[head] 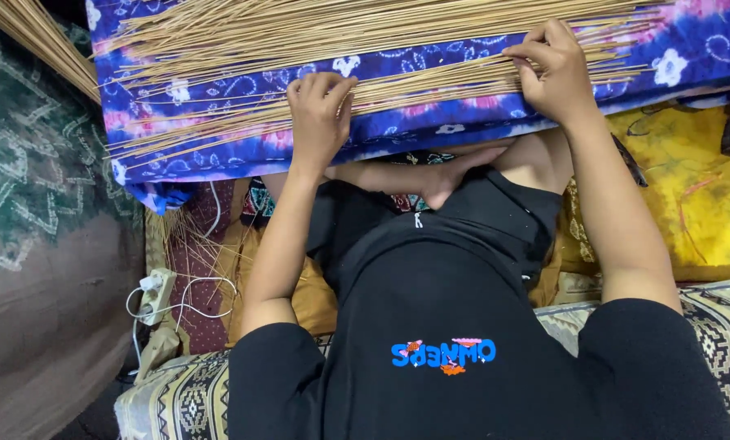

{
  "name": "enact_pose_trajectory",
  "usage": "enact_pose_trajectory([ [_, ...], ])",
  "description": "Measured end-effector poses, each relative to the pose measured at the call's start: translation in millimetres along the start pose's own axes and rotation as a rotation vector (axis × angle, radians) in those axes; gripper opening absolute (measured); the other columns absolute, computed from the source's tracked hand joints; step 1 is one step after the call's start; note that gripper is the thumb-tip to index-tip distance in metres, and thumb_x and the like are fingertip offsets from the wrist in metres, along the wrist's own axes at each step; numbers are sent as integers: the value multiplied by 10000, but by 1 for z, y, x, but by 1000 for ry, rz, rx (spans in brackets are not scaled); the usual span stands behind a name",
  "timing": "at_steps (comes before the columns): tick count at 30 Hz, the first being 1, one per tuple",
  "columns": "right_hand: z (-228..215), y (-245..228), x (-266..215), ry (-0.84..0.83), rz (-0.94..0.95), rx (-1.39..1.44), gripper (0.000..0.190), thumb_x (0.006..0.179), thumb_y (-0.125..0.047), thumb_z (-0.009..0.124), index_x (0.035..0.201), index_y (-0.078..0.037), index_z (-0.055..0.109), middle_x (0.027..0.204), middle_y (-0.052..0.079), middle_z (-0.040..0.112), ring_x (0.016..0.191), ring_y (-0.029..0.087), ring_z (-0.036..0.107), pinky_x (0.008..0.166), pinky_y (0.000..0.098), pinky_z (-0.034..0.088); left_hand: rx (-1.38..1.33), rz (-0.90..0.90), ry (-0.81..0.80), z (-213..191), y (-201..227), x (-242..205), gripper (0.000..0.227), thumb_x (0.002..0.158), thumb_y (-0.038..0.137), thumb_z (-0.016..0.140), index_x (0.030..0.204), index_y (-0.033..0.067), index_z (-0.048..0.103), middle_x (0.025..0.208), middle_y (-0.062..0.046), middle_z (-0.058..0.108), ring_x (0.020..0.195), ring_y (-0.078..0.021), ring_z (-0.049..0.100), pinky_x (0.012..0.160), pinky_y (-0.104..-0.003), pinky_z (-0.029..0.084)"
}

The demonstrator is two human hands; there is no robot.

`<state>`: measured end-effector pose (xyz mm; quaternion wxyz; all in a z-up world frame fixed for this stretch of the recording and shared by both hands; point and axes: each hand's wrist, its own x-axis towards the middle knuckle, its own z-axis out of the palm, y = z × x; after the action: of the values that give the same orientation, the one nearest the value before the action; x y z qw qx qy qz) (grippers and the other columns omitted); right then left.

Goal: The person is sorting and aligning thin bamboo sticks from a large pile into organized bundles on a mat.

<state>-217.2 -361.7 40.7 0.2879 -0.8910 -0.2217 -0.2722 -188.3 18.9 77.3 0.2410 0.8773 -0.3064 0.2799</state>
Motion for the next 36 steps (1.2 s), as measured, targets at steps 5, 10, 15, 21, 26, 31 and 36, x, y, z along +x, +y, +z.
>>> enact_pose_trajectory([
  [5,4,4,-3,-21,5,-2,259,896,153,684,1112,61,795,1032,150,593,955,300,549,882,384,481,-13,22,13,6,-6,0,130,863,-11,726,965,66,748,926,-23,615,848,-205,525,866,-367,366],
  [10,10,11,-5,-49,5,-54,210,907,120,706,1083,33,780,1019,123,604,983,291,548,1022,394,431,-16,8,-14,12,-11,-4,125,860,-24,711,941,67,737,918,-25,603,843,-208,518,870,-372,360],
  [15,10,15,-7,-71,9,-101,183,929,80,734,1094,19,787,1011,108,619,1018,285,560,1041,390,397,-57,-16,-68,19,-15,-8,87,882,2,723,939,67,734,928,-20,601,839,-205,522,886,-378,366],
  [21,3,10,-3,-69,55,-77,186,936,46,734,1113,29,788,1060,130,635,1016,294,524,1021,394,393,-165,-56,-55,21,-19,-1,102,876,32,726,972,54,749,946,-31,624,834,-194,518,859,-349,362],
  [26,8,19,10,-66,37,-89,178,941,31,713,1103,48,786,1073,156,644,1022,310,542,1024,392,412,-182,-62,-52,29,-26,14,127,865,30,727,987,54,753,946,-35,625,856,-207,537,880,-366,367],
  [31,23,19,42,-61,7,-82,176,923,23,717,1089,42,771,1061,146,622,1028,314,547,1017,391,427,-142,-40,-62,45,-34,36,163,846,19,718,1001,67,738,952,-29,615,889,-217,535,866,-373,379],
  [36,46,18,75,-223,-28,-168,155,926,-87,783,1078,-62,795,1051,65,615,1052,250,537,1039,380,409,-100,26,-122,66,-43,57,111,841,45,773,945,69,741,957,-36,602,886,-223,541,913,-384,368],
])
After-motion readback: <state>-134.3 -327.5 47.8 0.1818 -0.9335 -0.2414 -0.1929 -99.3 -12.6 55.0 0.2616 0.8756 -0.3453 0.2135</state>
